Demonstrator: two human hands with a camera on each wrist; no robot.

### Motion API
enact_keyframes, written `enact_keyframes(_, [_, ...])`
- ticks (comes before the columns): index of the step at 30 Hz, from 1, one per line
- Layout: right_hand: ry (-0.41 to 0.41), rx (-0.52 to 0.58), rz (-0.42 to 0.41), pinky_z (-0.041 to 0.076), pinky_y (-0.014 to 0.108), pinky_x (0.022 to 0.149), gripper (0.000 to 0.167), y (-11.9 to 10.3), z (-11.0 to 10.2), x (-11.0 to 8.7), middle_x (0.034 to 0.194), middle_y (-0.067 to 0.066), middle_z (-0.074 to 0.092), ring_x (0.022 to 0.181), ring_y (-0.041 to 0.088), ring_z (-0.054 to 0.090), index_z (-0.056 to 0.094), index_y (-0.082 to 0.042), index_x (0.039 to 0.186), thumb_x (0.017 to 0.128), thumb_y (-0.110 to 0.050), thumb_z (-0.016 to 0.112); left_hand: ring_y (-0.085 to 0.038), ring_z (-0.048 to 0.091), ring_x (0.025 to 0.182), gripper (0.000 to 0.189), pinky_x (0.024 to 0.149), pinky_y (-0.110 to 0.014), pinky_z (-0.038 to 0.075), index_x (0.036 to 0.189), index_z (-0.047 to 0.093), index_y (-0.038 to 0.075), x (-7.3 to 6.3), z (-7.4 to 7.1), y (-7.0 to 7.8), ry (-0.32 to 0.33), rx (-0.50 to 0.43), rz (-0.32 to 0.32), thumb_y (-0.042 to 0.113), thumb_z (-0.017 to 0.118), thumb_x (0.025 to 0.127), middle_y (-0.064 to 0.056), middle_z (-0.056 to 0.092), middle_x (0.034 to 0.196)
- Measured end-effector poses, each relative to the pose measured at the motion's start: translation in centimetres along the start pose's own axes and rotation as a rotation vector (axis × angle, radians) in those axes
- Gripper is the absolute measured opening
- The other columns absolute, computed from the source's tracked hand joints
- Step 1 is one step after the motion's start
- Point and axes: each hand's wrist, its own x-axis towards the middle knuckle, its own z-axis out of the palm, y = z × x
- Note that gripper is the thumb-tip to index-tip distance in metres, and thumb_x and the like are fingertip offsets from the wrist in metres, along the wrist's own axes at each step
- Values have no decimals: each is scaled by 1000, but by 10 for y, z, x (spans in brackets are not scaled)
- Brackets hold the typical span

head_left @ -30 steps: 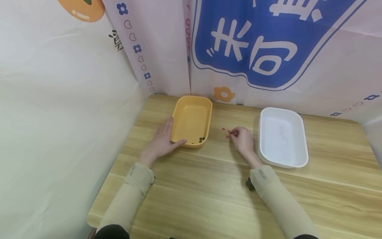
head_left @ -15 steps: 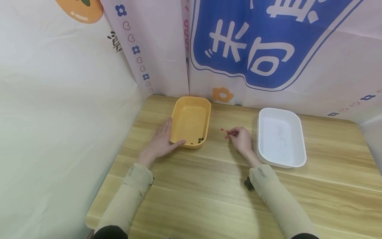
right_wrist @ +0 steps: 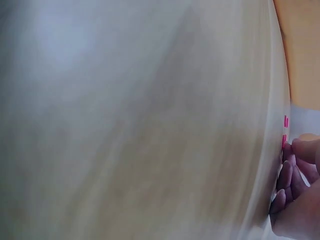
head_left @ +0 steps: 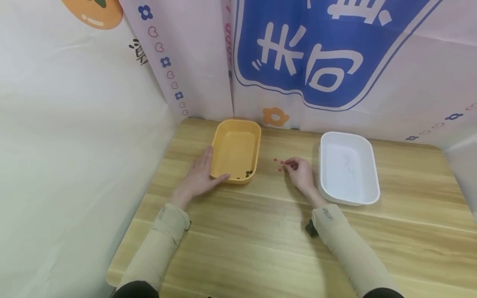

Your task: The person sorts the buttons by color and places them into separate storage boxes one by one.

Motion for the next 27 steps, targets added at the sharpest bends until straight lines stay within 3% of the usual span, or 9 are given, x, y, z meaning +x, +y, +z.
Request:
enact_keyframes(8, [10, 43, -5, 58, 27, 88, 21, -3, -6, -2, 114, 24, 79, 103, 34, 74, 77, 3, 120, 99, -3, 77, -42, 7, 174, 126, 140, -68, 6, 173, -20, 8, 2, -1, 1, -11, 5, -6, 86, 46, 101, -18, -10, 186])
enact_keyframes(12, [32, 72, -47, 63, 40, 97, 22, -5, -7, -5, 117, 25, 79, 107, 37, 74, 76, 3, 119, 98, -2, 77, -42, 7, 174, 126, 140, -69, 7, 173, -19, 7, 0, -2, 2, -14, 8, -4, 86, 46, 100, -20, -7, 186])
enact_keyframes(15, [61, 92, -106, 60, 50, 105, 21, -9, -8, -7, 118, 26, 77, 111, 39, 70, 75, 4, 116, 96, -1, 78, -42, 7, 174, 127, 140, -70, 7, 173, -20, 7, 1, -3, 2, -14, 10, -4, 87, 45, 100, -21, -6, 186])
enact_keyframes(18, [104, 113, -191, 57, 53, 104, 19, -15, -8, -9, 115, 26, 75, 112, 40, 67, 75, 5, 112, 94, 2, 78, -41, 7, 174, 127, 140, -69, 7, 173, -21, 7, 1, -2, 1, -13, 10, -5, 88, 44, 100, -20, -7, 186])
enact_keyframes(23, [145, 165, -335, 53, 55, 99, 16, -32, -4, -15, 110, 26, 76, 111, 41, 64, 76, 5, 104, 89, 7, 79, -41, 7, 174, 127, 140, -69, 7, 174, -18, 6, 2, -2, 0, -6, 9, -3, 87, 46, 100, -20, -6, 186])
enact_keyframes(27, [146, 196, -378, 57, 48, 95, 16, -47, 0, -22, 112, 24, 75, 114, 39, 63, 76, 4, 105, 90, 5, 81, -42, 8, 174, 127, 140, -70, 8, 174, -16, 4, 2, -1, 1, -3, 11, -3, 86, 47, 100, -21, -4, 186])
